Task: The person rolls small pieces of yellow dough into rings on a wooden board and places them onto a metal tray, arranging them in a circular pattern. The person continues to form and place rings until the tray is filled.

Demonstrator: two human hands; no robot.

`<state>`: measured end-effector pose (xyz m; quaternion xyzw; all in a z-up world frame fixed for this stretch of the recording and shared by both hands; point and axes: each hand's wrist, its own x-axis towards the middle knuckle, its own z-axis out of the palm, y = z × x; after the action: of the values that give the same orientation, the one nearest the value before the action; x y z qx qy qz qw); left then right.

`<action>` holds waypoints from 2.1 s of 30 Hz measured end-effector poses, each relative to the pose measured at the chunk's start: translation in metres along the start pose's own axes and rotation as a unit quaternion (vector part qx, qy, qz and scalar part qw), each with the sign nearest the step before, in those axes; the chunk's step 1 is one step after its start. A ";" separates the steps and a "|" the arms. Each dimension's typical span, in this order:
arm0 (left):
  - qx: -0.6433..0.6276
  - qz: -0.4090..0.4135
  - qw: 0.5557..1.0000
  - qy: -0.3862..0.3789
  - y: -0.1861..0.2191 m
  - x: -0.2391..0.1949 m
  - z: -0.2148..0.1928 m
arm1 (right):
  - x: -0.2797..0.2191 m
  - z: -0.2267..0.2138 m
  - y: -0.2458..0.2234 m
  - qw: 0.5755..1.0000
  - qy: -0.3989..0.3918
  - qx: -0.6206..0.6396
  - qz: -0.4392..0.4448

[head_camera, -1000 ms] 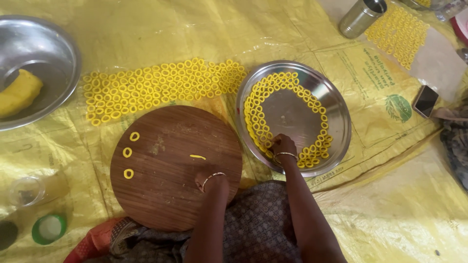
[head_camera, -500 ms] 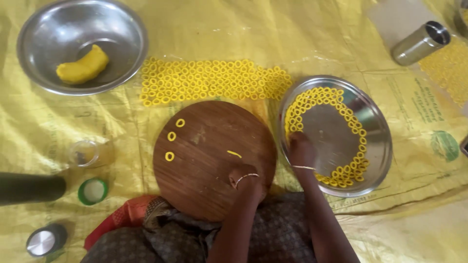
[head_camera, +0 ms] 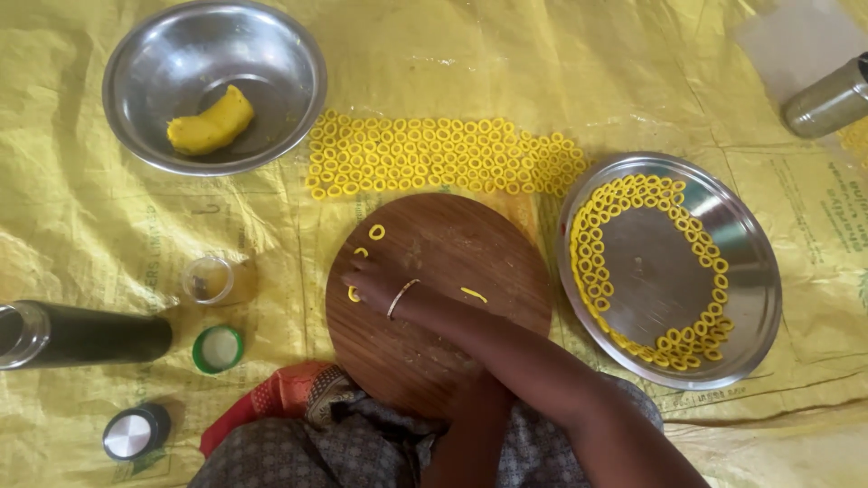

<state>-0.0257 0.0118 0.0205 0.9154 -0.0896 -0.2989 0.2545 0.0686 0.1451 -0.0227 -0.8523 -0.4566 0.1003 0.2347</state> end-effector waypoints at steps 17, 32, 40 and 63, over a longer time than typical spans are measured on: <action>0.112 -0.167 0.978 -0.060 -0.006 0.038 0.020 | -0.371 -0.132 0.198 0.769 0.395 -0.021 0.503; 0.130 -0.214 0.966 -0.069 -0.007 0.039 0.014 | -0.389 -0.107 0.199 0.719 0.284 0.016 0.634; 0.122 -0.217 0.966 -0.067 -0.009 0.040 0.011 | -0.389 -0.106 0.199 0.721 0.296 0.007 0.627; 0.050 -0.096 0.994 -0.025 0.012 0.019 0.002 | -0.041 -0.076 0.034 0.982 0.128 0.132 0.046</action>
<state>-0.0118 -0.0049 0.0159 0.9234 -0.0222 -0.3400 0.1765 0.1001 0.0717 0.0247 -0.8395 -0.3661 0.0604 0.3970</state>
